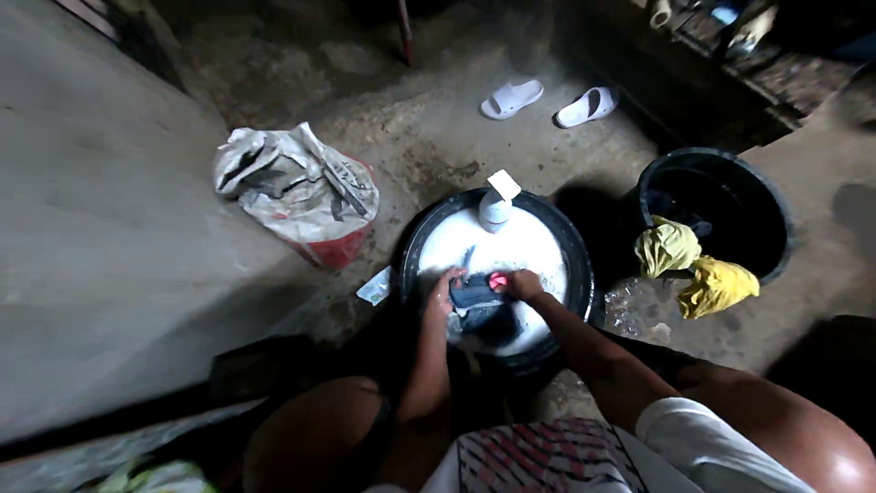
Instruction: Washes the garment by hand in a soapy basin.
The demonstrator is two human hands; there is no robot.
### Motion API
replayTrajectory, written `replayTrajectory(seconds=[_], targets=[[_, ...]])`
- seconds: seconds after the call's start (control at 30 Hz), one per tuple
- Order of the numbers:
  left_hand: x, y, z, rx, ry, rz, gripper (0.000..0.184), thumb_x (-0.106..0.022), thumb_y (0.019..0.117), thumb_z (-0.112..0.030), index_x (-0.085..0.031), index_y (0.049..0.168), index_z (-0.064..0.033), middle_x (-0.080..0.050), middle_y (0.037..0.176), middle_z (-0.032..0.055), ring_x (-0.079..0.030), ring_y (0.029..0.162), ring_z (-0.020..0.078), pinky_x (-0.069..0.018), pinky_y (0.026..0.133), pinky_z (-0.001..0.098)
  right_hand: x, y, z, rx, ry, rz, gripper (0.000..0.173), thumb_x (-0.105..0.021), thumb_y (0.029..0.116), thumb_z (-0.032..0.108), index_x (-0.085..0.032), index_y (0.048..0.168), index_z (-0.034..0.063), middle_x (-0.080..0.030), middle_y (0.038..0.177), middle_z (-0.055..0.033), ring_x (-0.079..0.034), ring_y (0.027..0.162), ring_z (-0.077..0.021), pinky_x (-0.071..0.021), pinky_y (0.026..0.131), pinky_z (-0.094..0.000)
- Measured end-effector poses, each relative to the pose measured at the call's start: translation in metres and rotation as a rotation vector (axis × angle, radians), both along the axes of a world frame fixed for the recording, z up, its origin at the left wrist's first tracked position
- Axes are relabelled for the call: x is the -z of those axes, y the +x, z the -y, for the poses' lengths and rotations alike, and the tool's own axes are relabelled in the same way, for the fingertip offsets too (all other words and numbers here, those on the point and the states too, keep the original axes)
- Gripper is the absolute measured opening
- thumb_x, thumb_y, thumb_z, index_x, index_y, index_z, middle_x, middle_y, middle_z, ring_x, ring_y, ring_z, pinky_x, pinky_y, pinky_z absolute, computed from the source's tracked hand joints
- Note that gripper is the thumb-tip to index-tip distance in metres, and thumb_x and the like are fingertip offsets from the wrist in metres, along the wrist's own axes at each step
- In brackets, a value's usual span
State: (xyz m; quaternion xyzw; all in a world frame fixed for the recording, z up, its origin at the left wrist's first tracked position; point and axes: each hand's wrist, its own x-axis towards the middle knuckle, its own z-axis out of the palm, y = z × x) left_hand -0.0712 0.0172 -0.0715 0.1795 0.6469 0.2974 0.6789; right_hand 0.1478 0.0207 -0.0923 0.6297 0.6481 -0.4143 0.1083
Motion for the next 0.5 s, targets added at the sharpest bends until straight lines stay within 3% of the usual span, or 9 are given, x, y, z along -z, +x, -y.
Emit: replayTrajectory(seconds=[0.07,0.13,0.17,0.23,0.3,0.37,0.43,0.47,0.5], targets=[[-0.021,-0.007,-0.007,0.314,0.064,-0.216,0.030,-0.057,0.1055,-0.022,-0.064,0.123,0.0006,-0.064,0.094,0.0122,-0.059,0.084,0.0199,-0.0505,0.084,0.0374,-0.005,0.016,-0.003,0.137,0.063,-0.001,0.051,-0.068,0.0971,0.044,-0.069,0.130,0.0059,-0.069,0.124,-0.0256,-0.062,0.121,-0.0474,-0.0452,0.101,-0.0699],[-0.032,-0.005,-0.026,0.675,0.145,-0.447,0.035,-0.067,0.1002,-0.023,-0.068,0.121,0.0047,-0.071,0.108,0.0196,-0.066,0.102,0.0285,-0.0499,0.098,0.0475,-0.004,0.027,-0.009,0.378,0.172,-0.027,0.045,-0.066,0.0998,0.039,-0.068,0.129,0.0038,-0.070,0.121,-0.0255,-0.065,0.116,-0.0462,-0.0473,0.100,-0.0680],[-0.040,-0.003,-0.035,0.829,0.168,-0.546,0.035,-0.068,0.0986,-0.026,-0.071,0.118,0.0029,-0.070,0.115,0.0222,-0.065,0.112,0.0343,-0.0474,0.103,0.0550,-0.002,0.029,-0.014,0.482,0.210,-0.011,0.044,-0.064,0.1015,0.037,-0.067,0.127,0.0012,-0.069,0.120,-0.0267,-0.066,0.115,-0.0462,-0.0483,0.098,-0.0670],[-0.052,0.008,-0.040,1.032,0.164,-0.673,0.042,-0.070,0.0965,-0.037,-0.072,0.113,0.0013,-0.068,0.119,0.0259,-0.062,0.118,0.0412,-0.0438,0.103,0.0637,0.009,0.031,-0.012,0.621,0.208,0.044,0.045,-0.059,0.1036,0.034,-0.063,0.128,-0.0027,-0.066,0.126,-0.0278,-0.064,0.119,-0.0450,-0.0488,0.101,-0.0634],[-0.043,0.025,-0.032,1.188,0.101,-0.764,0.058,-0.071,0.0931,-0.048,-0.068,0.120,0.0030,-0.064,0.127,0.0281,-0.058,0.125,0.0432,-0.0403,0.108,0.0651,0.031,0.033,0.003,0.656,0.155,0.109,0.051,-0.058,0.1027,0.035,-0.058,0.134,-0.0049,-0.059,0.138,-0.0273,-0.057,0.130,-0.0409,-0.0459,0.108,-0.0573],[-0.030,0.044,-0.014,1.307,0.046,-0.826,0.067,-0.072,0.0927,-0.046,-0.059,0.133,0.0059,-0.056,0.139,0.0302,-0.049,0.136,0.0455,-0.0315,0.115,0.0656,0.053,0.032,0.026,0.567,0.052,0.148,0.059,-0.056,0.1019,0.034,-0.049,0.144,-0.0067,-0.048,0.150,-0.0282,-0.045,0.143,-0.0406,-0.0376,0.117,-0.0559],[-0.018,0.060,0.006,1.350,0.075,-0.883,0.056,-0.068,0.0970,-0.033,-0.058,0.134,0.0072,-0.056,0.141,0.0294,-0.047,0.137,0.0455,-0.0243,0.118,0.0656,0.060,0.029,0.044,0.483,-0.057,0.147,0.065,-0.055,0.1020,0.032,-0.039,0.153,-0.0042,-0.040,0.158,-0.0272,-0.039,0.147,-0.0418,-0.0324,0.119,-0.0586],[-0.014,0.064,0.012,1.349,0.103,-0.902,0.048,-0.065,0.0989,-0.027,-0.060,0.131,0.0076,-0.057,0.139,0.0291,-0.049,0.136,0.0452,-0.0246,0.118,0.0649,0.058,0.029,0.049,0.448,-0.093,0.118,0.060,-0.053,0.1036,0.029,-0.040,0.153,-0.0035,-0.042,0.156,-0.0273,-0.042,0.145,-0.0422,-0.0354,0.117,-0.0594],[-0.010,0.064,0.015,1.324,0.139,-0.901,0.042,-0.062,0.1005,-0.023,-0.062,0.130,0.0066,-0.059,0.137,0.0281,-0.051,0.134,0.0440,-0.0268,0.118,0.0627,0.055,0.030,0.051,0.430,-0.119,0.070,0.051,-0.050,0.1054,0.028,-0.050,0.146,-0.0026,-0.049,0.151,-0.0265,-0.049,0.140,-0.0414,-0.0396,0.114,-0.0595]])
